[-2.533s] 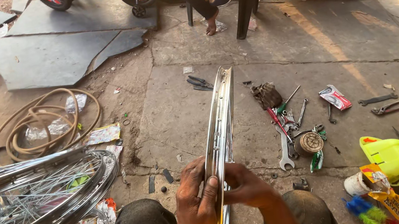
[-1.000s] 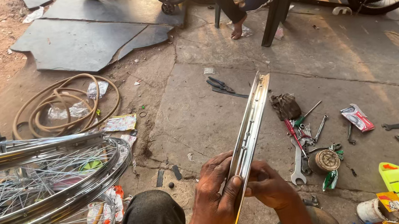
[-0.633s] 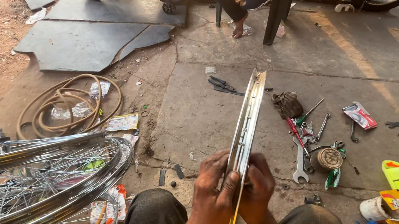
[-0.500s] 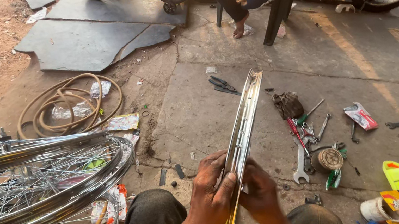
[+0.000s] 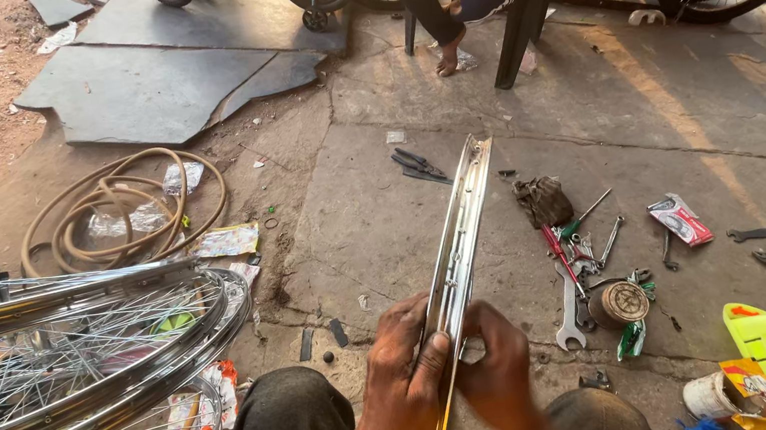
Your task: The person holds a bicycle rim and repeatedly rubs a small abrasive object along its inner channel. The person continues this rubbing motion along the length of the rim without changing tools or position.
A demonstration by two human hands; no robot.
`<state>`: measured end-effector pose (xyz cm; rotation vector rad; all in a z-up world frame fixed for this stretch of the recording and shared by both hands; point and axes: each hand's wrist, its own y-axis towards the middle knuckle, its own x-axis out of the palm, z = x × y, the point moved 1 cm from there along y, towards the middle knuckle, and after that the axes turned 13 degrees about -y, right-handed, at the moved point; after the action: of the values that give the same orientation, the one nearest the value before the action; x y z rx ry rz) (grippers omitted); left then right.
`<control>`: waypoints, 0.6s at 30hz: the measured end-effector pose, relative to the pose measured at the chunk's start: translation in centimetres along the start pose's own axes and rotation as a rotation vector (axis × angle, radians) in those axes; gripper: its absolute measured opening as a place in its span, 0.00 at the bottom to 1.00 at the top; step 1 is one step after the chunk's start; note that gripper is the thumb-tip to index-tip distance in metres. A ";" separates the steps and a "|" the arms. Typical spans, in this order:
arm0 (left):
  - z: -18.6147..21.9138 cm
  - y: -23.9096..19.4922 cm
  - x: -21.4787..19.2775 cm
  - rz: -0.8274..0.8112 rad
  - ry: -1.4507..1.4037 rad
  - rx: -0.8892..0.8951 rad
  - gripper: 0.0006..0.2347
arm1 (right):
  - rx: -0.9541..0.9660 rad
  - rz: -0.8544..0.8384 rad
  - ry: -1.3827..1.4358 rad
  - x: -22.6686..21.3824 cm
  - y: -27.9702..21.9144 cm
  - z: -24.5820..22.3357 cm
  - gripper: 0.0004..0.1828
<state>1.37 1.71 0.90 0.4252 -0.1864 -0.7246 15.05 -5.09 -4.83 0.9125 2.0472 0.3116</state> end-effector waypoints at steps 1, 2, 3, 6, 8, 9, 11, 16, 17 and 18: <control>-0.1 0.0 0.1 -0.006 0.002 0.006 0.14 | -0.126 0.206 -0.063 0.7 -0.4 -0.7 0.08; -0.2 0.0 0.2 -0.011 0.003 0.012 0.14 | -0.254 0.411 -0.129 1.2 -0.6 -1.1 0.09; -0.1 -0.1 0.2 -0.021 0.006 0.018 0.14 | -0.380 0.617 -0.197 1.7 -1.0 -1.6 0.11; 0.3 -0.1 0.4 -0.026 0.010 0.050 0.15 | -0.245 0.485 0.054 2.8 -1.9 -2.0 0.07; 0.5 0.0 0.2 -0.015 0.034 0.036 0.15 | 0.064 0.326 0.314 3.0 -2.0 -1.2 0.05; 0.6 0.0 0.2 -0.008 0.043 0.026 0.15 | 0.220 0.236 0.437 3.2 -2.1 -0.7 0.05; 0.5 -0.1 0.0 -0.002 0.041 0.064 0.14 | -0.044 -0.002 0.301 2.8 -1.7 0.8 0.07; 0.7 -0.1 -0.1 -0.033 0.056 0.089 0.14 | 0.151 -0.799 1.115 -0.2 0.7 6.0 0.18; 0.7 -0.2 -0.1 -0.030 0.039 0.080 0.14 | 0.199 -0.829 1.208 -0.4 1.3 6.2 0.18; 0.6 -0.4 -0.1 -0.027 0.022 0.072 0.14 | 0.248 -0.858 1.300 -0.7 1.5 6.0 0.18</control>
<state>0.91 1.35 1.28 0.5047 -0.1871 -0.7414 20.82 -5.13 -7.27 -0.2977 3.4699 0.1626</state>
